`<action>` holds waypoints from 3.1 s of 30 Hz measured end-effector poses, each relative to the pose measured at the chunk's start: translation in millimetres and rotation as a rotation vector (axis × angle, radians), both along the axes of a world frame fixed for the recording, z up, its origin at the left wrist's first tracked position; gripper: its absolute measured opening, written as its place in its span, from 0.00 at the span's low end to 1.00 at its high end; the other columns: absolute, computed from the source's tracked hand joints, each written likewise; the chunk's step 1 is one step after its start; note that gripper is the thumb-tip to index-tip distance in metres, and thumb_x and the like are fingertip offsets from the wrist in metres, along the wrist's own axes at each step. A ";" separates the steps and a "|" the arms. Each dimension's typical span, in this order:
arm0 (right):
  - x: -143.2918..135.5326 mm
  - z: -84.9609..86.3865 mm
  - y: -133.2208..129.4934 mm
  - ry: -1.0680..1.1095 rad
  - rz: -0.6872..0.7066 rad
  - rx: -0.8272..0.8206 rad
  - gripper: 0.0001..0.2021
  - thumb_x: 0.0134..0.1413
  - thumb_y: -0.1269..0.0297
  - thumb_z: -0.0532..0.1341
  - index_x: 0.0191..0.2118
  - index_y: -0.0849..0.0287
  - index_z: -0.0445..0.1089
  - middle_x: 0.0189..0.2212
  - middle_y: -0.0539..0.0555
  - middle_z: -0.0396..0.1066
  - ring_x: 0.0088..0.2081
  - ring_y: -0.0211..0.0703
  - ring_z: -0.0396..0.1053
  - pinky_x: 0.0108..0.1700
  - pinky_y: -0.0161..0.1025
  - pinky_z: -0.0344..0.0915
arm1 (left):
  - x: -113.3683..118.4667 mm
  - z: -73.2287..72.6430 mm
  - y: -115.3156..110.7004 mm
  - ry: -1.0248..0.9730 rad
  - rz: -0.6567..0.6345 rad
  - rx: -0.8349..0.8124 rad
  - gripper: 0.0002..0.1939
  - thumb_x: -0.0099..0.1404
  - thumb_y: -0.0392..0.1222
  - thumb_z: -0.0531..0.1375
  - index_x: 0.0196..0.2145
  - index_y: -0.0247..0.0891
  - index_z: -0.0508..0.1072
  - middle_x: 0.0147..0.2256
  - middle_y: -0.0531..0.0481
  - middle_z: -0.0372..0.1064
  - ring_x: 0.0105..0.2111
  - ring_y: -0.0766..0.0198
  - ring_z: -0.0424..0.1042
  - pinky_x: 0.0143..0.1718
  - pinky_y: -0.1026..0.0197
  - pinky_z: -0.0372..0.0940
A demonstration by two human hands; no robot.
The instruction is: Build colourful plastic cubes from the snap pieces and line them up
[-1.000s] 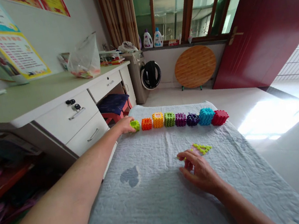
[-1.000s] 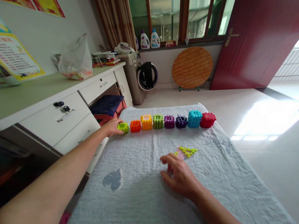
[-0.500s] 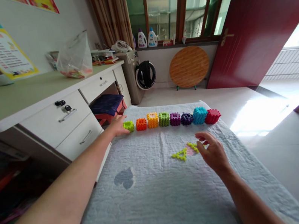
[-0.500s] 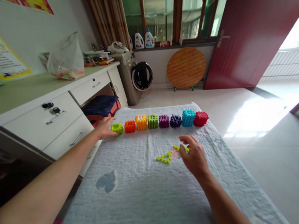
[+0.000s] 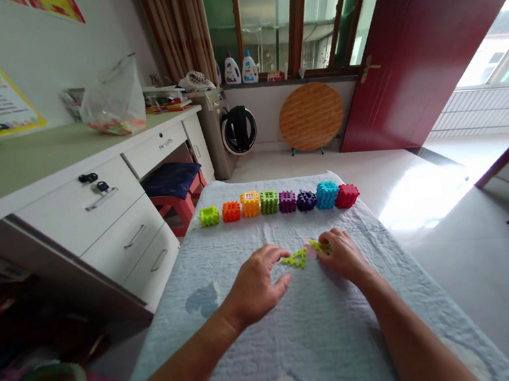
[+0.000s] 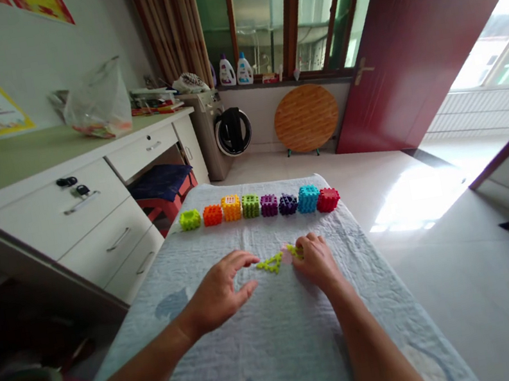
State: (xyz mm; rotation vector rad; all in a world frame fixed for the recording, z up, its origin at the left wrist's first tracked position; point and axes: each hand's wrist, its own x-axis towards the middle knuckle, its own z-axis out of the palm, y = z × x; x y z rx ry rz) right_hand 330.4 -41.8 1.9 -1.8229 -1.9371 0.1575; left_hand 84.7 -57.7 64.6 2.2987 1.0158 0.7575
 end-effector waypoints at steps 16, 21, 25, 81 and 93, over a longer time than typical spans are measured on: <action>-51.7 12.4 -10.1 0.014 0.303 -0.059 0.15 0.44 0.71 0.61 0.42 0.54 0.72 0.39 0.55 0.66 0.43 0.47 0.60 0.48 0.45 0.58 | -4.3 -57.1 8.5 0.028 0.224 0.036 0.19 0.54 0.33 0.58 0.45 0.41 0.68 0.46 0.46 0.66 0.48 0.56 0.64 0.53 0.53 0.59; -48.7 7.4 -8.6 -0.004 0.281 -0.050 0.17 0.44 0.72 0.61 0.44 0.56 0.70 0.40 0.55 0.66 0.44 0.47 0.59 0.47 0.44 0.57 | -1.3 -58.6 10.4 0.049 0.217 0.052 0.18 0.55 0.34 0.59 0.45 0.41 0.69 0.45 0.47 0.66 0.47 0.56 0.64 0.52 0.54 0.59; -51.7 7.9 -6.9 -0.015 0.274 -0.055 0.13 0.42 0.73 0.60 0.38 0.59 0.70 0.35 0.54 0.66 0.40 0.45 0.60 0.44 0.41 0.57 | 1.2 -60.3 10.3 0.065 0.199 0.080 0.17 0.58 0.36 0.59 0.46 0.41 0.68 0.46 0.47 0.66 0.47 0.58 0.63 0.52 0.55 0.59; -43.7 -0.1 -12.7 0.279 0.304 0.087 0.20 0.48 0.69 0.57 0.49 0.54 0.63 0.47 0.57 0.60 0.47 0.48 0.63 0.46 0.48 0.66 | -112.6 -12.3 168.3 0.596 0.855 0.119 0.14 0.59 0.43 0.53 0.35 0.38 0.77 0.37 0.43 0.75 0.38 0.54 0.72 0.35 0.60 0.64; -42.4 1.5 -12.3 0.281 0.294 0.069 0.19 0.48 0.70 0.57 0.49 0.56 0.64 0.46 0.57 0.60 0.47 0.48 0.62 0.48 0.48 0.65 | -114.9 -19.8 166.7 0.639 0.810 0.138 0.17 0.59 0.44 0.53 0.43 0.36 0.74 0.39 0.41 0.74 0.41 0.52 0.71 0.39 0.58 0.64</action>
